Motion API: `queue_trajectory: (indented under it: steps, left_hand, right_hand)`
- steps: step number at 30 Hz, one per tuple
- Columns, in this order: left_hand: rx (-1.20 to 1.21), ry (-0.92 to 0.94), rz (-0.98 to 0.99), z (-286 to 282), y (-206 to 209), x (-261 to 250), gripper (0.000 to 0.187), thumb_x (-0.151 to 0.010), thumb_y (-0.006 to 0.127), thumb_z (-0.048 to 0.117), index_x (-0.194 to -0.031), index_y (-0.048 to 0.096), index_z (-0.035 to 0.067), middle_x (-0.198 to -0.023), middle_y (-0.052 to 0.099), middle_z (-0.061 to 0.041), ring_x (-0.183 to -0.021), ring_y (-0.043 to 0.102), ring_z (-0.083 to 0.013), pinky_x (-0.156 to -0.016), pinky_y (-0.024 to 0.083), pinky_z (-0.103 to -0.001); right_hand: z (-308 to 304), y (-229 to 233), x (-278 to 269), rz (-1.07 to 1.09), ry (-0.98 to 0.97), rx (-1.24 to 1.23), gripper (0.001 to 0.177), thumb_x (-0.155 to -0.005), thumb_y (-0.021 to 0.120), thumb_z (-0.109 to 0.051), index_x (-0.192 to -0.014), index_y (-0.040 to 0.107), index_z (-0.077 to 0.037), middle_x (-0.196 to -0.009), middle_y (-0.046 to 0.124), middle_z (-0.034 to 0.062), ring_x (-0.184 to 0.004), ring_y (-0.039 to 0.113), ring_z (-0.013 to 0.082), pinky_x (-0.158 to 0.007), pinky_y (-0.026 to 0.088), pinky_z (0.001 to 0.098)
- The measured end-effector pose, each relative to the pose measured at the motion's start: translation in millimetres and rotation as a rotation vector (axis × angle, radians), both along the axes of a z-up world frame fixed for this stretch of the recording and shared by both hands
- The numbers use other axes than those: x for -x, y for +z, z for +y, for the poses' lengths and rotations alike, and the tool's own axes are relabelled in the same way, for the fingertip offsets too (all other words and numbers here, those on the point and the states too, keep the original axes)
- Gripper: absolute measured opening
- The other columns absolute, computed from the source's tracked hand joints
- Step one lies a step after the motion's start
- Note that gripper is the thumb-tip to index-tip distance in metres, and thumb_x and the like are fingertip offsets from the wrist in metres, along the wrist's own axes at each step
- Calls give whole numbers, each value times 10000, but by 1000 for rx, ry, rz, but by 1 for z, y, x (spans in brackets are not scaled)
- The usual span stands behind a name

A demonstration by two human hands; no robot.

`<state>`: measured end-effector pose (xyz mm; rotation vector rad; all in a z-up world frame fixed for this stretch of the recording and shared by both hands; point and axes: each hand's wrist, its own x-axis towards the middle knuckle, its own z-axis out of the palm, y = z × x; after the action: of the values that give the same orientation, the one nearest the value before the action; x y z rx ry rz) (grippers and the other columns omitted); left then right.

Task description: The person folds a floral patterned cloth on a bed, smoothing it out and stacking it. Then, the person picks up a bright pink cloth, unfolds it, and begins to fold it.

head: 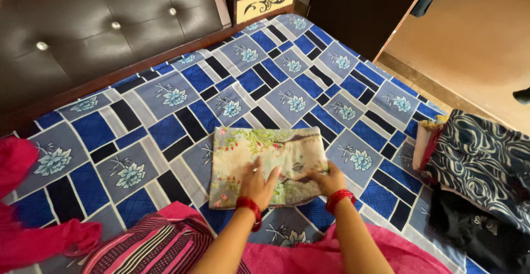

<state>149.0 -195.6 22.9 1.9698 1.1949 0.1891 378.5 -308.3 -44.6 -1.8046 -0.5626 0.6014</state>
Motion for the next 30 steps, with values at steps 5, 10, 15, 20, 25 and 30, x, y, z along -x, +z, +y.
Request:
queue_trajectory:
  steps: [5, 10, 15, 20, 25, 30]
  left_hand:
    - [236, 223, -332, 37, 24, -41, 891, -675, 795, 593, -1319, 614, 4, -1259, 686, -255, -1187, 674, -381, -1011, 513, -421]
    - [70, 152, -147, 73, 33, -42, 470, -757, 740, 316, -1100, 770, -5, -1089, 744, -263, -1070, 719, -367, -923, 569, -428]
    - [195, 34, -448, 58, 68, -50, 445, -653, 812, 180, -1043, 766, -31, -1003, 786, -200, -939, 774, -290, -850, 595, -383]
    - [394, -112, -736, 59, 124, -29, 390, -735, 782, 101, -1106, 735, -9, -1023, 793, -152, -897, 777, -239, -827, 609, -374]
    - [653, -127, -892, 88, 137, 21, 370, -796, 752, 39, -1160, 696, -1, -1030, 774, -126, -886, 755, -243, -807, 614, -415]
    - [750, -85, -887, 129, 60, 62, 390, -809, 757, 48, -1189, 677, 9, -1056, 769, -97, -921, 753, -221, -850, 608, -394]
  right_hand:
    - [26, 56, 87, -544, 179, -9, 613, -686, 879, -173, -1257, 676, -85, -981, 761, 140, -810, 749, 252, -740, 580, 378]
    - [4, 59, 201, -707, 399, -90, 196, -827, 752, -134, -1014, 723, -87, -960, 741, 122, -928, 715, 284, -841, 576, 396]
    - [22, 21, 217, -497, 655, -366, 459, -843, 754, -151, -1261, 616, -20, -1172, 702, 212, -1087, 686, 375, -928, 544, 445]
    - [69, -2, 167, -523, 432, -96, 557, -829, 730, -295, -1293, 587, -20, -1191, 679, 230, -1085, 656, 413, -894, 519, 478]
    - [68, 38, 124, 26, 255, -351, 652, -814, 643, -434, -1298, 582, -1, -1223, 667, 242, -1104, 645, 428, -908, 509, 511]
    - [31, 64, 77, 753, 172, -783, 777, -799, 556, -572, -1302, 577, 19, -1256, 654, 254, -1124, 634, 442, -922, 498, 544]
